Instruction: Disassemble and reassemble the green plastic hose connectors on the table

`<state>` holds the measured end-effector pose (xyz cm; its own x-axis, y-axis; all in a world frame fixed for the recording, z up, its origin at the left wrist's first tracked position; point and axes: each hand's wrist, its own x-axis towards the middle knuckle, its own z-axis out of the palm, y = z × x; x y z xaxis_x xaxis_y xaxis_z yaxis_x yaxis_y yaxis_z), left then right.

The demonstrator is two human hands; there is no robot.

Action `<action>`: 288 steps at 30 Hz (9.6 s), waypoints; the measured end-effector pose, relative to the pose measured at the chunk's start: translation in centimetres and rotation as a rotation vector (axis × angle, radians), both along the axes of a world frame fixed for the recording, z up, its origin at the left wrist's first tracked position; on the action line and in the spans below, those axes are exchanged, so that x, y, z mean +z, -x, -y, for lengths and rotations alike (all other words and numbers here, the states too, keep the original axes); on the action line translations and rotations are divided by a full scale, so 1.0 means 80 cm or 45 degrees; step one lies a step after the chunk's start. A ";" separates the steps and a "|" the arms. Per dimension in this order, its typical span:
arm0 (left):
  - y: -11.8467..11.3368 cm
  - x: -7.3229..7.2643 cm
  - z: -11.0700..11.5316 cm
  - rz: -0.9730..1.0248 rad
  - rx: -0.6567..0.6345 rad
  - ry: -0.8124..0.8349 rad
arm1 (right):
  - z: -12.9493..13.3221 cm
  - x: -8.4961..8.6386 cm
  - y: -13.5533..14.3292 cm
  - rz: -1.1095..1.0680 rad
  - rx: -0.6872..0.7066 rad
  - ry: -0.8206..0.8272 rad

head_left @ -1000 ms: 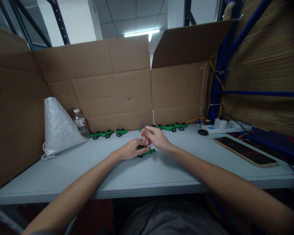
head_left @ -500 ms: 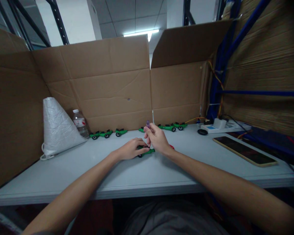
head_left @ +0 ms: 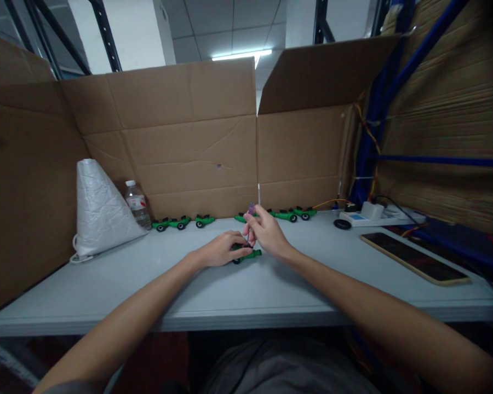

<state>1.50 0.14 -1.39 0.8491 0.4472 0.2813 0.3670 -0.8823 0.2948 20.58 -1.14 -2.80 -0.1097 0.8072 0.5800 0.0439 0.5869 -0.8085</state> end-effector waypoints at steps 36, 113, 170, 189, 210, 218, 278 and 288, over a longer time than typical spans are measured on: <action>0.003 -0.002 -0.005 -0.007 0.005 -0.011 | -0.011 0.006 -0.001 -0.017 0.254 0.045; 0.003 -0.001 -0.002 0.023 -0.026 0.056 | 0.004 0.002 0.005 0.005 0.195 0.068; 0.004 0.002 0.000 0.004 -0.004 0.059 | 0.015 0.008 0.011 -0.086 0.057 -0.035; 0.005 0.001 -0.002 -0.003 -0.015 0.056 | 0.010 0.000 0.011 -0.066 0.032 -0.086; 0.004 0.005 0.001 -0.016 -0.007 0.042 | 0.008 0.002 0.009 -0.035 0.080 -0.017; 0.005 0.002 -0.001 0.000 -0.007 0.040 | 0.006 -0.002 0.009 -0.032 0.068 -0.028; 0.005 0.003 0.000 -0.011 -0.010 0.041 | -0.001 0.000 0.007 -0.099 0.215 0.059; 0.005 0.002 -0.002 -0.018 0.001 0.024 | 0.003 0.000 0.014 -0.164 0.327 0.126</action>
